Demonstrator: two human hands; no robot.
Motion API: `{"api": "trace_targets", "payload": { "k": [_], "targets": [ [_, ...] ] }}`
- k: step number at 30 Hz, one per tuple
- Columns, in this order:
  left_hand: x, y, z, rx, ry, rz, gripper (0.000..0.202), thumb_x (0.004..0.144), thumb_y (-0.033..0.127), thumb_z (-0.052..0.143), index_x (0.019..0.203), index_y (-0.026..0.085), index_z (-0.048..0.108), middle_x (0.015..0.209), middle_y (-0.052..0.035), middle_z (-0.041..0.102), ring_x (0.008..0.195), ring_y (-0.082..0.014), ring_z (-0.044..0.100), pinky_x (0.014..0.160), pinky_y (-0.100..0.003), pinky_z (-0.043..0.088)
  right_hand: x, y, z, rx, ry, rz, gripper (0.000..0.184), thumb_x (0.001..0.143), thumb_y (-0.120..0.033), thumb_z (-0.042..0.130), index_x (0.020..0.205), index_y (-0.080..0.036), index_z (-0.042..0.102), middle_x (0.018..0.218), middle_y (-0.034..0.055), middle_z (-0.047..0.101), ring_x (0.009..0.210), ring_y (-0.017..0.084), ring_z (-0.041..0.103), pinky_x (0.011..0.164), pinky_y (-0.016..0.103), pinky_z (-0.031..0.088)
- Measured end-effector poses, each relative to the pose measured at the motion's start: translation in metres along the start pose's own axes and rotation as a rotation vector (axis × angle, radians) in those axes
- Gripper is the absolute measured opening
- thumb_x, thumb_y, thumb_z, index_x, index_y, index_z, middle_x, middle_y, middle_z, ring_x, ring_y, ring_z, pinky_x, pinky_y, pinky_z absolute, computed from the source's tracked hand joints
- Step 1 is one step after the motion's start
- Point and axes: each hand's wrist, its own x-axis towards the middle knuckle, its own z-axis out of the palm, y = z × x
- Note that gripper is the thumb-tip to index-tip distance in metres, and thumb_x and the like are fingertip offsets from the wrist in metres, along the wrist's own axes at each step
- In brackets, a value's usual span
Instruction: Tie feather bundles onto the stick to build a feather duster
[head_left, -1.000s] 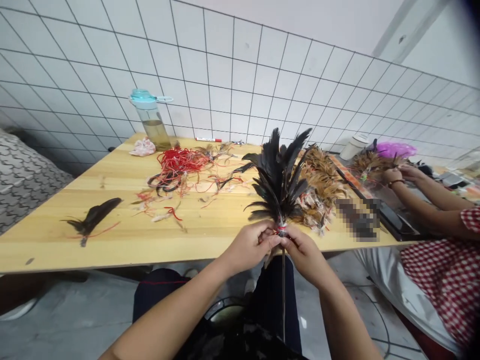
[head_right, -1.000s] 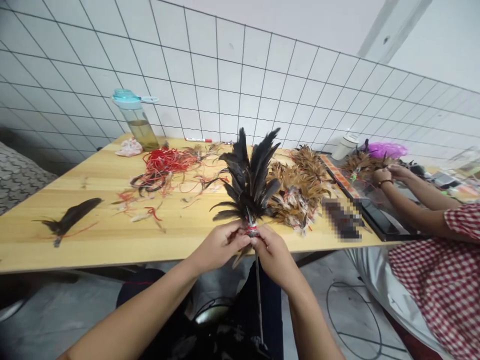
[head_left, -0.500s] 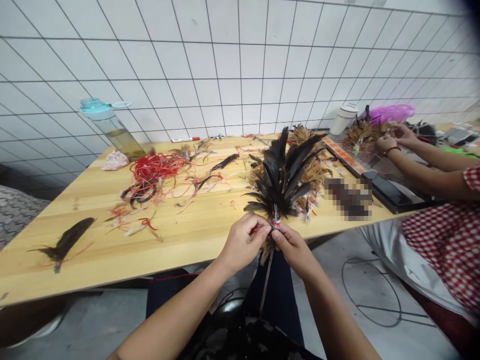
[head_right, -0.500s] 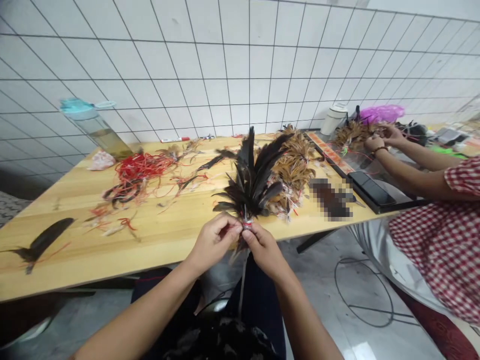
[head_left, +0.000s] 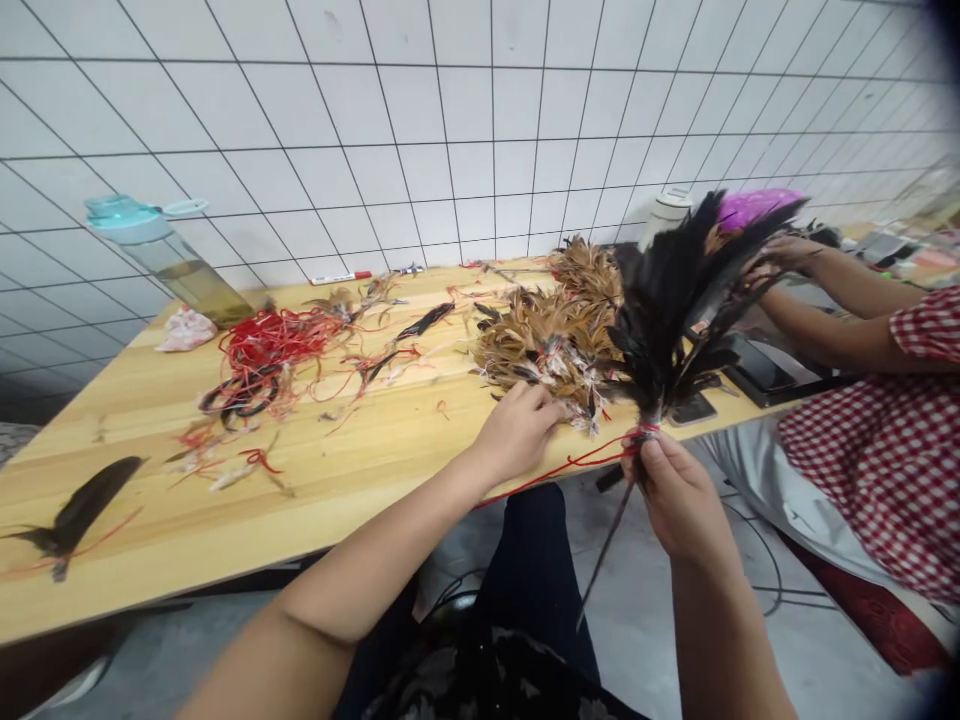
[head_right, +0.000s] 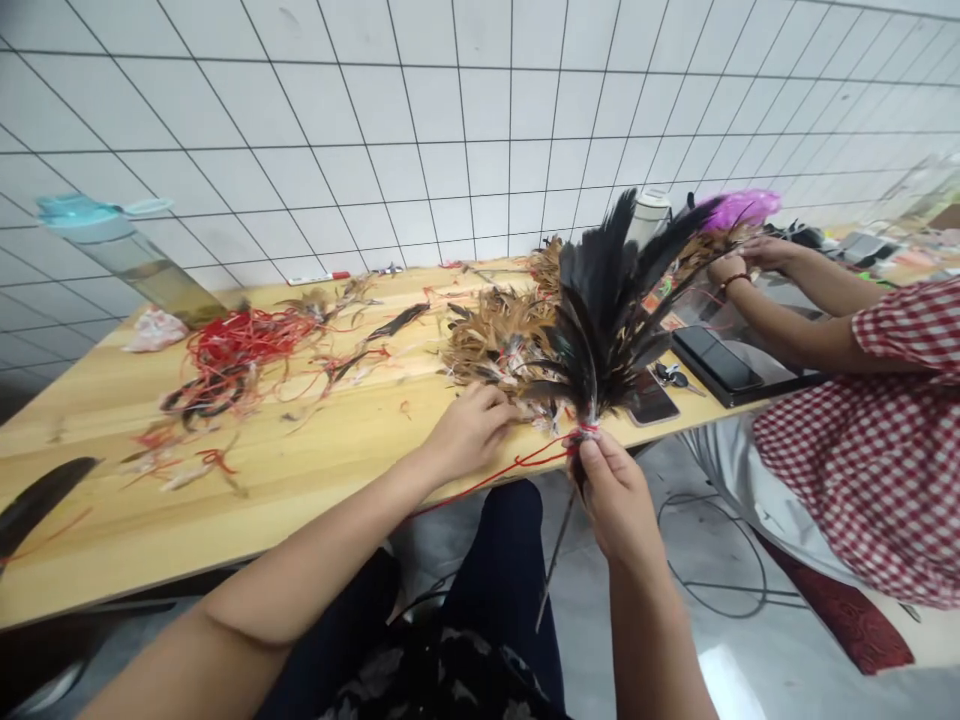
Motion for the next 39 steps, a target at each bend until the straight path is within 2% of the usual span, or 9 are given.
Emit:
{"api": "trace_targets", "payload": {
  "k": [4,7,13,19,23,26,30,34,39],
  "targets": [
    [0.02,-0.003,0.03,0.22,-0.117,0.062,0.027,0.095,0.02,0.042,0.106,0.016,0.066,0.098,-0.012,0.059,0.098,-0.025,0.048,0.084,-0.038,0.042,-0.003,0.005,-0.002,0.008,0.007,0.106,0.037,0.066,-0.052,0.079,0.075,-0.018,0.066,0.063,-0.0008,0.054,0.057,0.009,0.043,0.053,0.022,0.038],
    [0.025,-0.007,0.032,0.243,-0.149,0.06,0.027,0.096,0.023,0.042,0.1,0.015,0.067,0.098,-0.0122,0.059,0.099,-0.0258,0.048,0.084,-0.039,0.042,0.0,0.008,-0.001,0.019,0.043,0.123,0.04,0.061,-0.052,0.082,0.077,-0.017,0.067,0.068,0.0001,0.057,0.059,0.009,0.045,0.053,0.022,0.04],
    [0.012,-0.021,-0.012,0.051,0.017,-0.003,0.018,0.093,0.024,0.046,0.095,0.017,0.063,0.108,-0.0093,0.063,0.104,-0.0235,0.05,0.092,-0.039,0.04,0.013,0.015,0.014,0.046,0.084,0.161,0.044,0.052,-0.051,0.086,0.074,-0.017,0.069,0.065,-0.0006,0.057,0.056,0.009,0.044,0.051,0.022,0.039],
    [-0.002,-0.057,-0.049,-0.149,0.068,-0.193,0.015,0.089,0.02,0.05,0.098,0.017,0.062,0.089,-0.005,0.068,0.085,-0.019,0.059,0.08,-0.034,0.044,0.026,0.027,0.054,0.008,-0.019,0.213,0.048,0.047,-0.054,0.086,0.072,-0.017,0.07,0.065,0.0004,0.061,0.056,0.01,0.046,0.053,0.023,0.039],
    [-0.016,-0.063,-0.078,-0.317,0.094,-0.109,0.014,0.089,0.017,0.053,0.094,0.015,0.065,0.092,-0.0058,0.07,0.087,-0.0163,0.061,0.082,-0.03,0.045,0.031,0.032,0.076,0.005,-0.077,0.249,0.049,0.046,-0.054,0.087,0.074,-0.017,0.07,0.067,0.0005,0.064,0.058,0.01,0.048,0.056,0.024,0.04],
    [-0.025,-0.058,-0.097,-0.417,0.024,0.002,0.014,0.089,0.017,0.054,0.094,0.016,0.068,0.092,-0.0051,0.071,0.086,-0.0143,0.063,0.08,-0.027,0.046,0.033,0.034,0.088,-0.073,-0.145,0.263,0.051,0.049,-0.058,0.085,0.076,-0.016,0.071,0.066,0.001,0.064,0.057,0.011,0.047,0.055,0.024,0.039],
    [-0.03,-0.056,-0.1,-0.427,-0.086,0.083,0.015,0.09,0.017,0.053,0.093,0.018,0.068,0.091,-0.0046,0.07,0.086,-0.0135,0.063,0.079,-0.025,0.046,0.031,0.035,0.104,-0.168,-0.308,0.232,0.05,0.057,-0.062,0.079,0.074,-0.015,0.072,0.067,0.0022,0.065,0.062,0.012,0.051,0.056,0.024,0.04],
    [-0.033,-0.062,-0.093,-0.329,-0.076,0.051,0.017,0.091,0.016,0.051,0.09,0.017,0.068,0.088,-0.0048,0.069,0.085,-0.0143,0.061,0.08,-0.026,0.045,0.027,0.034,0.116,-0.218,-0.357,0.24,0.05,0.06,-0.065,0.076,0.074,-0.017,0.073,0.068,0.0027,0.066,0.063,0.013,0.053,0.059,0.026,0.043],
    [-0.038,-0.07,-0.096,-0.373,-0.098,0.055,0.018,0.091,0.017,0.052,0.09,0.018,0.069,0.085,-0.0043,0.068,0.082,-0.013,0.062,0.078,-0.025,0.046,0.027,0.033,0.121,-0.253,-0.451,0.278,0.056,0.061,-0.071,0.071,0.072,-0.016,0.073,0.065,0.0033,0.065,0.058,0.013,0.051,0.056,0.026,0.041]
  ]
}}
